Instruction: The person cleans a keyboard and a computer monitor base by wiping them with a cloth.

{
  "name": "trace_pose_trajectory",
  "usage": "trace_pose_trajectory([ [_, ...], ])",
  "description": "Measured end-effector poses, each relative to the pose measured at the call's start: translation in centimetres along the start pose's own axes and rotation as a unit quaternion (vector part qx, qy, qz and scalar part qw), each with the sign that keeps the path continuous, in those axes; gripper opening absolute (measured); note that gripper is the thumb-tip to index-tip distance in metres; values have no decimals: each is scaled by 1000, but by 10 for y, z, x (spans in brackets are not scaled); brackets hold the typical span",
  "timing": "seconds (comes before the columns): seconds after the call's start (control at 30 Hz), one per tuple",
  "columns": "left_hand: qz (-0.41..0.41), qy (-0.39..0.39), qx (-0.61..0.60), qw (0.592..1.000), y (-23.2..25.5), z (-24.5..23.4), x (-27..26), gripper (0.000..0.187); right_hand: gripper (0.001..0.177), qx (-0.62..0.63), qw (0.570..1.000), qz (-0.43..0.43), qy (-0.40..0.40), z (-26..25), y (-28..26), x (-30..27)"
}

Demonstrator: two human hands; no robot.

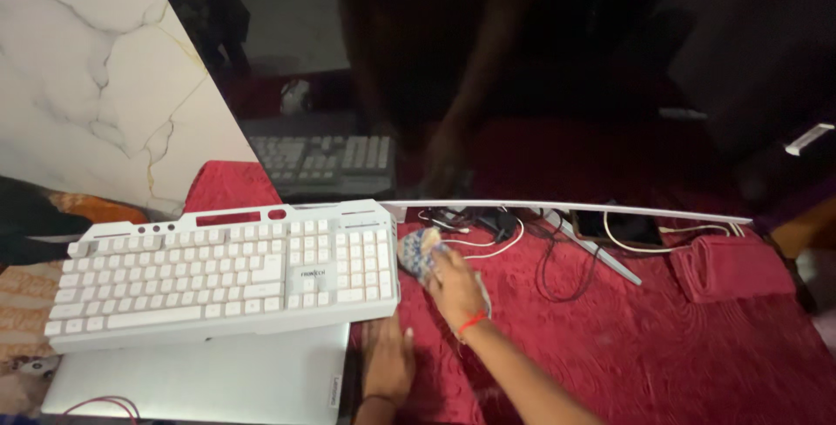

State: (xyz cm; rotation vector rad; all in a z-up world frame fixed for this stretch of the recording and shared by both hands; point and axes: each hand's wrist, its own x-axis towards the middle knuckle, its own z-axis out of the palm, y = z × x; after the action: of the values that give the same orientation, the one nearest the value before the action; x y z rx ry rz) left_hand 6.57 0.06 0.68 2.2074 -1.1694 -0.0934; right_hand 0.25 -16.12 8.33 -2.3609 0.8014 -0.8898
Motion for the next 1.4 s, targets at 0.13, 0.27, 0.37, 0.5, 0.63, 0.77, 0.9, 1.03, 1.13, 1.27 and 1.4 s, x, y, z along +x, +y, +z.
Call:
trace_pose_trajectory([
  [0.13,-7,-2,26,1000,-3,9,0,58,51,-96,992,-6,-87,31,3,3],
  [0.27,12,19,32,999,-5,17,-1,57,32,-48,959,-64,-273,22,17,6],
  [0.37,-12,-5,44,999,-5,9,-1,55,33,-6,973,-2,-229,14,16,5],
  [0.5,-12,11,18,1000,5,0,0,57,50,-44,993,11,-112,24,14,11],
  [0.63,5,33,13,999,10,-6,4,59,54,-168,970,-42,-169,47,21,21],
  [0.77,9,31,33,999,13,-8,3,59,43,-146,948,-78,-270,39,28,25],
  [0.9,-8,8,18,1000,16,-16,4,57,44,-111,973,-43,-199,21,30,24],
  [1.03,-21,-10,17,1000,16,-15,4,56,36,-187,975,15,-121,33,44,18],
  [1.13,6,26,35,999,12,-8,4,57,39,-129,987,-56,-77,70,40,8],
  [1.27,-2,20,14,1000,10,-3,3,57,36,-124,973,-138,-138,61,35,7],
  [1.4,3,27,6,1000,13,-10,3,58,34,-83,966,-22,-245,29,16,13],
])
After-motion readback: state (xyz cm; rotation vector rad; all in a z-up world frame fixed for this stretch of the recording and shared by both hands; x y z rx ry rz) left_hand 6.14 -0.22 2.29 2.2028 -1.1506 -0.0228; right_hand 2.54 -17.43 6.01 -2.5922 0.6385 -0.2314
